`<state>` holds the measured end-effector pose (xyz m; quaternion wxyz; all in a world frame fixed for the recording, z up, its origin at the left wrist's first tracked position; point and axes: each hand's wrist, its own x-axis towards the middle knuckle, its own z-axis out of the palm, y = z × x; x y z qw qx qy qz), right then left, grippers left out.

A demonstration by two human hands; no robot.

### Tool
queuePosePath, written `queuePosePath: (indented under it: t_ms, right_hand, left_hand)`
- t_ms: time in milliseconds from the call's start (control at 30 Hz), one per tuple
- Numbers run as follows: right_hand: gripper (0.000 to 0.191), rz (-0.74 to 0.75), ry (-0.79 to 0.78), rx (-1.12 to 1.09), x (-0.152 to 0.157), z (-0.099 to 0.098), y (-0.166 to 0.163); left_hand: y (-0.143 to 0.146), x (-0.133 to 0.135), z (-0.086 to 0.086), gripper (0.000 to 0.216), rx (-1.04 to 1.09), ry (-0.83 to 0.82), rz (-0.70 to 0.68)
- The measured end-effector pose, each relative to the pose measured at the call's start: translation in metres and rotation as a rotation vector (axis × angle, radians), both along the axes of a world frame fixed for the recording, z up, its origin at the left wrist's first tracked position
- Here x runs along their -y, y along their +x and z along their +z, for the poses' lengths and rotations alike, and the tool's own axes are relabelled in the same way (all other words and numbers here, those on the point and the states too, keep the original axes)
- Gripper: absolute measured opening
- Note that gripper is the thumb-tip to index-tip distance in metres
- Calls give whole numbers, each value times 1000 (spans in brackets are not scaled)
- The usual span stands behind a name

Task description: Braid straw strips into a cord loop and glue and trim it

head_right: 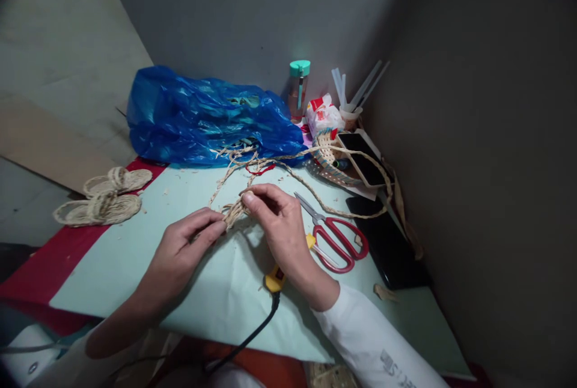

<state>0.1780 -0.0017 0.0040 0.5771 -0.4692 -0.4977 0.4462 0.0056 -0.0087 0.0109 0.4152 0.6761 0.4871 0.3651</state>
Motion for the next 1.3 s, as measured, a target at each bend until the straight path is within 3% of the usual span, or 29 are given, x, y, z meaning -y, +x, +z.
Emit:
queuePosePath:
  t_ms: [300, 500, 733, 833, 933, 1033, 1133, 1300]
  right_hand:
    - [12, -43, 61, 44, 4, 4, -3]
    - [15, 30, 23, 11, 2, 7, -1]
    - [19, 18, 26, 37, -3, 6, 5]
    - [28, 60, 3, 122, -3, 4, 5]
    - [43, 209, -15, 243, 1, 4, 1]
    - [40, 296, 34, 407, 8, 4, -8]
    - [34, 277, 86, 519, 11, 2, -15]
    - [34, 282, 103, 488, 11, -1, -16]
  left_hand:
    - [4, 7, -3, 34, -190, 86, -45]
    - [2, 9, -2, 30, -182, 159, -23]
    - [-5, 7, -11, 30, 1, -53, 16]
    - [-5, 7, -14, 31, 106, -131, 99]
    - [-4, 7, -13, 32, 167, -173, 147]
    - [-3, 7, -11, 31, 139, -137, 149]
    - [-1, 8, -8, 32, 43, -44, 109]
    - [0, 10, -7, 34, -45, 6, 68]
